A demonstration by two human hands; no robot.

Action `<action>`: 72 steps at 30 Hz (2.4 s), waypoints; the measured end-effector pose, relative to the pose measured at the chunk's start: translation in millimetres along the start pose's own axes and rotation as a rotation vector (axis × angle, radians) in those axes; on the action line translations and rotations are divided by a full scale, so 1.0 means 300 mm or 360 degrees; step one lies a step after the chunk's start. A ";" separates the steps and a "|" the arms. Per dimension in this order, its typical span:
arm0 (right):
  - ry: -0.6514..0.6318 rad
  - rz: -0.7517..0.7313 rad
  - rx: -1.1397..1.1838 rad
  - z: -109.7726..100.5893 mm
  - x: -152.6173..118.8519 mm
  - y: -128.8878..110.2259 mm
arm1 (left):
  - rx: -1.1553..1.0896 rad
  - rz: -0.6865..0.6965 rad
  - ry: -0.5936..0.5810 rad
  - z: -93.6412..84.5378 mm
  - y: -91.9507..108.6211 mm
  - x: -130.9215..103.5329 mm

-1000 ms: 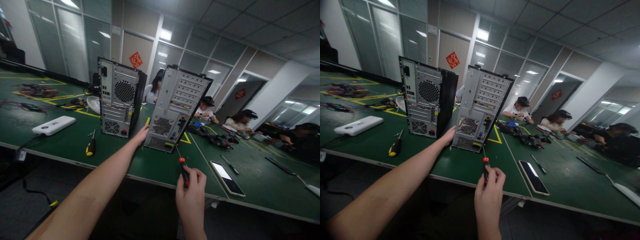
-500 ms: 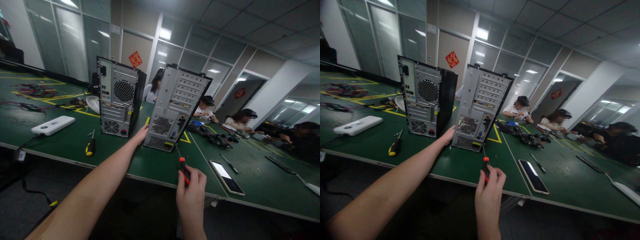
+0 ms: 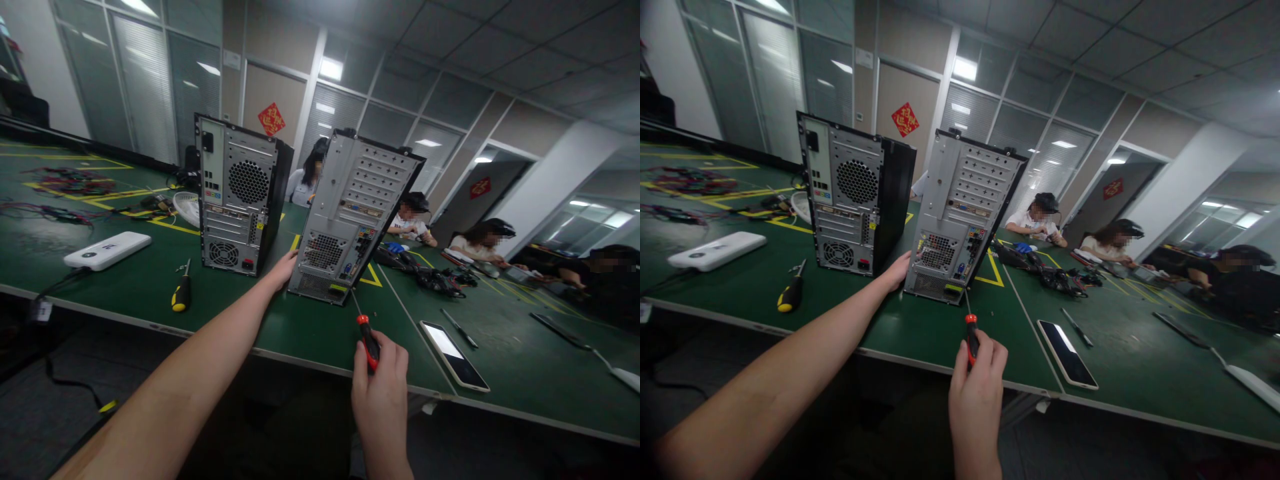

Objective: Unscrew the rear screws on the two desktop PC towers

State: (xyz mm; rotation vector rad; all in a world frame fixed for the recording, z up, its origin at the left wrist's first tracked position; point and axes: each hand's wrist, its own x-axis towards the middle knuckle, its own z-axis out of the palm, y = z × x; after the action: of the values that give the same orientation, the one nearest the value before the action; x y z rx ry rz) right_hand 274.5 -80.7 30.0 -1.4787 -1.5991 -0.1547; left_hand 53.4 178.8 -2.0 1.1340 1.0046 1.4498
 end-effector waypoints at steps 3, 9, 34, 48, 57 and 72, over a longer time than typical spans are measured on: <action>-0.0006 0.0037 -0.0001 -0.002 0.001 -0.003 | -0.0017 0.0011 -0.0017 0.002 0.004 -0.004; 0.0007 0.0021 0.0007 0.000 0.002 0.002 | -0.0024 0.0029 -0.0003 0.005 -0.002 0.001; 0.0004 0.0064 0.0028 0.005 0.003 0.014 | -0.0012 0.0036 -0.0012 0.000 -0.001 -0.003; -0.0047 -0.0156 -0.0030 0.007 -0.002 0.018 | -0.0016 0.0034 0.0002 -0.003 -0.021 0.016; -0.0040 -0.0092 -0.0020 0.004 -0.004 0.019 | 0.0013 0.0043 0.0006 -0.003 -0.010 0.006; 0.0012 -0.0063 -0.0014 0.019 -0.005 0.027 | -0.0032 0.0055 -0.0023 0.008 0.003 -0.005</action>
State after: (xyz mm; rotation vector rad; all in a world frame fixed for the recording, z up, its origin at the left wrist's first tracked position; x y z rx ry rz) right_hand 278.0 -76.0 21.9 -1.4520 -1.6242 -0.1901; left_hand 55.6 177.4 -0.9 1.1508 0.9628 1.4739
